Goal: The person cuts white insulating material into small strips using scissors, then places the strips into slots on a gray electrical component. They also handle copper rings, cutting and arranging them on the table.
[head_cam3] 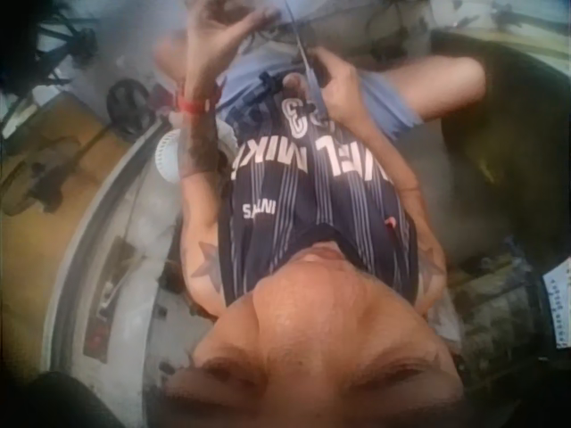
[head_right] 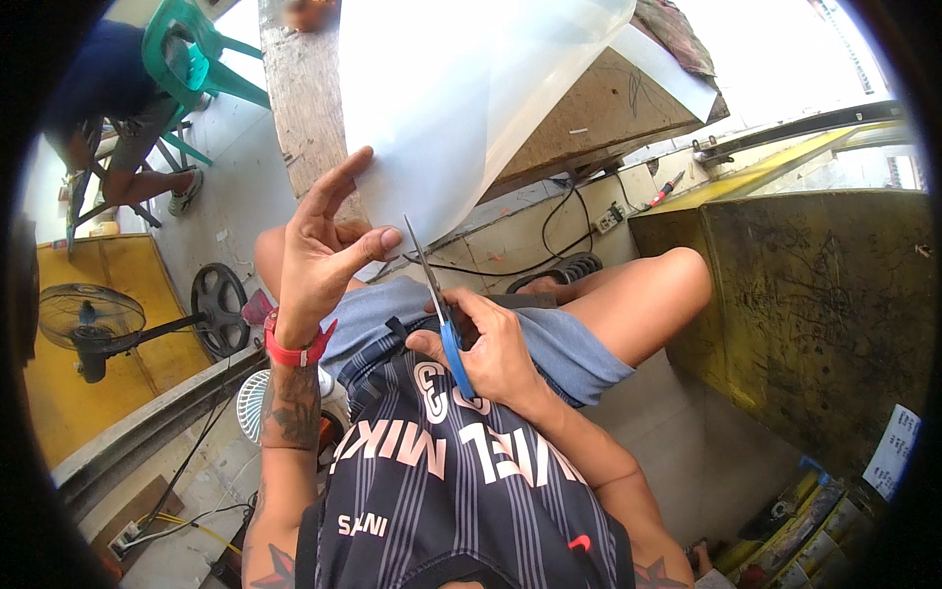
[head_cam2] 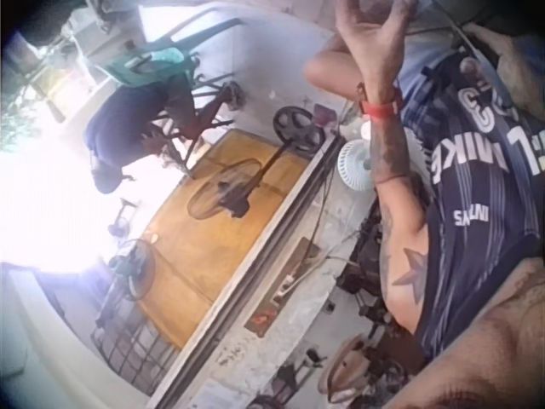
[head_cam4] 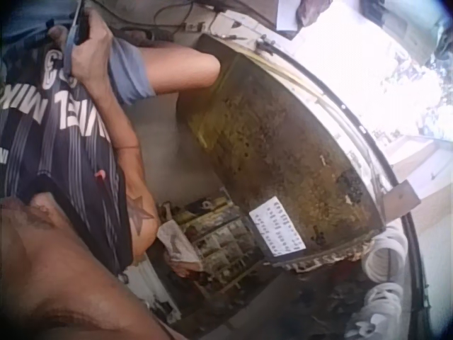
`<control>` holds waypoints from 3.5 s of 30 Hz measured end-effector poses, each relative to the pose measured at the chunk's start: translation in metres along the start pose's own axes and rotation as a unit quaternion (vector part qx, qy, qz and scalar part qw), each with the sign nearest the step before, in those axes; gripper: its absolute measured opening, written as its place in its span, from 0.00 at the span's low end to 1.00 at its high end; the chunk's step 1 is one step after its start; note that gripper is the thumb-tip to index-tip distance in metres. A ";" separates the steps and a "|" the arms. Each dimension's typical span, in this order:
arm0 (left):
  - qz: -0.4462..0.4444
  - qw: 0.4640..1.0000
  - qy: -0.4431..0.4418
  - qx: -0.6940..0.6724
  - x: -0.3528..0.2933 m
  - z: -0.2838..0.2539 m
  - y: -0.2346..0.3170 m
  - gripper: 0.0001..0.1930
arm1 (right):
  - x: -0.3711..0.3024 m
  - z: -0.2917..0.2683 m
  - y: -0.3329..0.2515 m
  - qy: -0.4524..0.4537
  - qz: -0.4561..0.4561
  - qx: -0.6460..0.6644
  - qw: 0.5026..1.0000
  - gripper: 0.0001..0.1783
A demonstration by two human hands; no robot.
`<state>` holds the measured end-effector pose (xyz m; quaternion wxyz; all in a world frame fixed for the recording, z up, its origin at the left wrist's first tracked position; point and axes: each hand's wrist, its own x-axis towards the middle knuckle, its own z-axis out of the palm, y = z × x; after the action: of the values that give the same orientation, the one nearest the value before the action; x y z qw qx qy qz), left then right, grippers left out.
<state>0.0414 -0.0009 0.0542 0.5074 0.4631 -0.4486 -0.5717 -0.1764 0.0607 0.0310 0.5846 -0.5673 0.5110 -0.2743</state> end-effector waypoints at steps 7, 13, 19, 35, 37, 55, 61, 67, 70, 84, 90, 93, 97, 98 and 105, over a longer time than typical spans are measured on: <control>-0.002 1.000 -0.006 -0.020 0.000 -0.004 -0.006 0.41 | -0.001 -0.001 0.000 0.001 0.010 -0.004 1.000 0.31; 0.004 1.000 -0.008 -0.013 0.000 -0.002 -0.006 0.41 | -0.002 -0.001 -0.001 0.005 0.021 -0.007 1.000 0.30; 0.001 1.000 -0.012 -0.020 0.000 0.000 -0.007 0.41 | -0.004 0.001 -0.001 0.011 0.032 -0.002 0.999 0.28; -0.018 0.999 -0.004 -0.045 -0.017 0.010 -0.018 0.42 | 0.001 0.002 0.008 0.021 0.006 0.018 1.000 0.33; -0.016 0.999 -0.006 -0.042 -0.018 0.009 -0.018 0.42 | 0.000 0.001 0.008 0.021 0.003 0.019 1.000 0.32; -0.036 0.996 -0.018 -0.074 -0.034 0.018 -0.019 0.43 | 0.001 0.001 0.008 0.019 0.006 0.045 0.999 0.35; -0.035 0.997 -0.022 -0.069 -0.036 0.017 -0.020 0.43 | 0.000 0.000 0.006 0.019 0.009 0.018 1.000 0.30; 0.016 0.999 0.014 -0.049 -0.018 0.012 -0.016 0.39 | -0.003 0.000 0.006 0.026 0.022 0.047 0.998 0.23; 0.013 0.998 0.040 0.044 -0.004 0.006 -0.011 0.37 | -0.008 -0.003 0.004 0.019 0.030 0.017 0.999 0.21; -0.021 0.999 0.004 -0.031 -0.017 0.004 -0.015 0.36 | -0.004 0.001 0.017 0.001 -0.011 0.048 0.999 0.29; -0.022 0.999 -0.001 -0.023 -0.017 0.004 -0.013 0.36 | -0.005 0.001 0.013 0.003 0.021 0.044 0.999 0.30; -0.031 0.999 0.008 -0.037 -0.016 0.004 -0.014 0.39 | -0.006 0.001 0.012 0.004 0.034 0.031 0.999 0.29; -0.046 0.998 0.006 -0.048 -0.019 0.004 -0.015 0.39 | -0.002 0.000 0.010 0.003 -0.008 0.041 0.999 0.28; -0.054 0.997 0.004 -0.049 -0.022 0.005 -0.016 0.38 | -0.001 -0.001 0.009 -0.001 -0.011 0.045 0.999 0.28; -0.048 0.997 0.003 -0.058 -0.032 0.003 -0.018 0.37 | 0.002 0.000 0.001 -0.013 -0.008 0.037 0.999 0.27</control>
<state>0.0369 0.0328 0.0393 0.5068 0.4561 -0.3904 -0.6187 -0.1765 0.0591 0.0293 0.6098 -0.5529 0.4879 -0.2907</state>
